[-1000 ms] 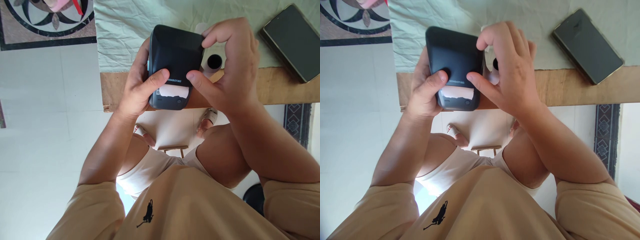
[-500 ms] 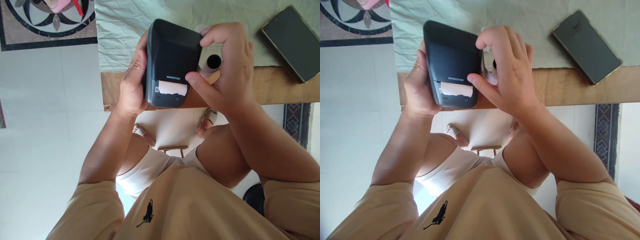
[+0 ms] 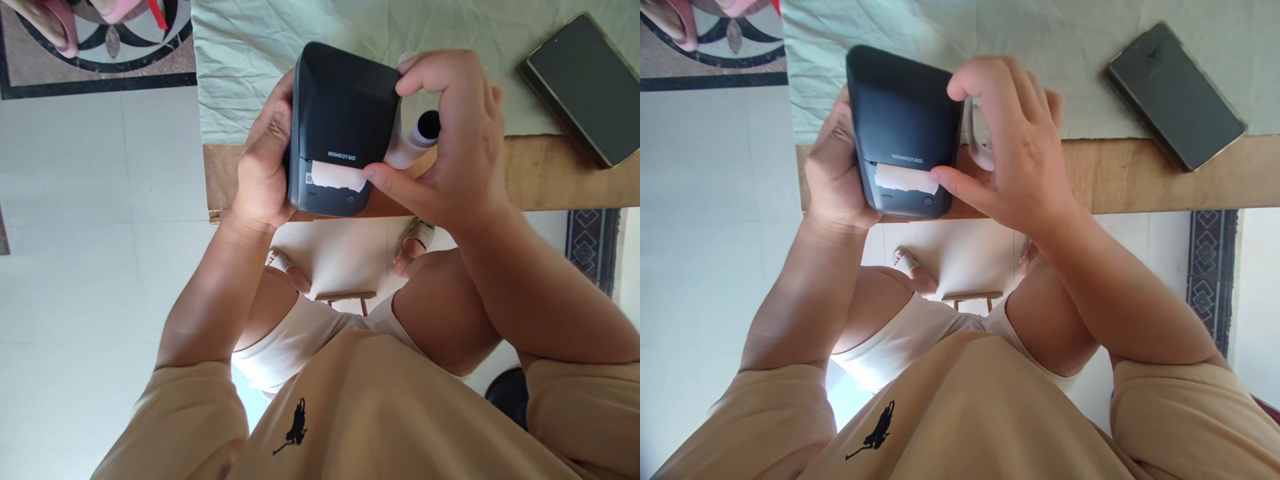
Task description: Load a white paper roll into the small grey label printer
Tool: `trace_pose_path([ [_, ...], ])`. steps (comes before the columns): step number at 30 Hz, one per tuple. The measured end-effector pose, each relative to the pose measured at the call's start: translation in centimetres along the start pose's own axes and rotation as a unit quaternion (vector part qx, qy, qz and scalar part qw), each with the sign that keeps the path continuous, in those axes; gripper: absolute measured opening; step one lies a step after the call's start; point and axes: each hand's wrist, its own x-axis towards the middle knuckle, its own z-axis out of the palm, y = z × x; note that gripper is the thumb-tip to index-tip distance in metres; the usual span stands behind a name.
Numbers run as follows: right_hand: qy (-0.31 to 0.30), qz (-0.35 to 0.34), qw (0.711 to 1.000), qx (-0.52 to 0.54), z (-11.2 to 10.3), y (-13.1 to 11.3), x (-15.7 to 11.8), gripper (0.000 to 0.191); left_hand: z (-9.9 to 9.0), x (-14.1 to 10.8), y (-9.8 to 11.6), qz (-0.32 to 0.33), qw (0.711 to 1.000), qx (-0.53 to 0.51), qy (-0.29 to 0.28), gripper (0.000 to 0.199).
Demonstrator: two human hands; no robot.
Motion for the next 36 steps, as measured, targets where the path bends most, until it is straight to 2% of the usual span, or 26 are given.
trace_pose_path([
  [4, -0.002, 0.006, 1.0, -0.002, 0.0, 0.0, 0.0, 0.055, 0.0, 0.1, -0.1, 0.012, 1.0, 0.003, -0.019, 0.034],
  [10, 0.006, 0.006, 1.0, -0.014, 0.0, 0.2, -0.1, 0.057, 0.5, -0.2, 0.1, -0.052, 0.997, 0.009, 0.051, 0.033],
  [13, 0.008, 0.003, 1.0, -0.024, 0.1, 0.3, 0.0, 0.058, 0.6, -0.3, 0.2, -0.073, 0.996, -0.009, 0.043, 0.031],
  [17, 0.045, -0.017, 0.998, -0.027, -0.1, 0.5, 0.0, 0.06, 0.6, -0.3, 0.3, -0.097, 0.993, -0.048, 0.037, 0.03],
  [19, 0.062, -0.025, 0.997, -0.024, -0.3, 0.4, -0.1, 0.053, 0.7, -0.2, 0.4, -0.095, 0.993, -0.052, 0.037, 0.03],
  [22, 0.089, -0.034, 0.995, 0.003, -0.5, -0.1, -0.3, 0.029, 0.9, -0.1, 0.4, -0.094, 0.995, -0.021, 0.018, 0.036],
  [25, 0.131, -0.036, 0.99, 0.034, -0.3, -0.4, -0.2, 0.01, 0.7, -0.1, 0.0, -0.054, 0.997, 0.042, -0.023, 0.036],
  [27, 0.163, -0.034, 0.983, 0.073, 0.1, -0.4, 0.0, 0.011, 0.4, -0.1, -0.4, -0.019, 0.997, 0.064, -0.039, 0.039],
  [30, 0.199, -0.016, 0.972, 0.125, 0.4, -0.2, 0.4, 0.014, -0.4, 0.1, -1.0, -0.016, 0.995, 0.088, -0.042, 0.039],
  [33, 0.202, -0.021, 0.971, 0.129, 0.0, 0.0, 0.5, 0.008, -1.3, 0.6, -1.7, 0.036, 0.981, 0.161, -0.099, 0.054],
  [36, 0.177, -0.025, 0.981, 0.074, -0.5, -0.1, 0.2, 0.007, -1.5, 0.8, -1.7, 0.092, 0.956, 0.249, -0.129, 0.063],
])
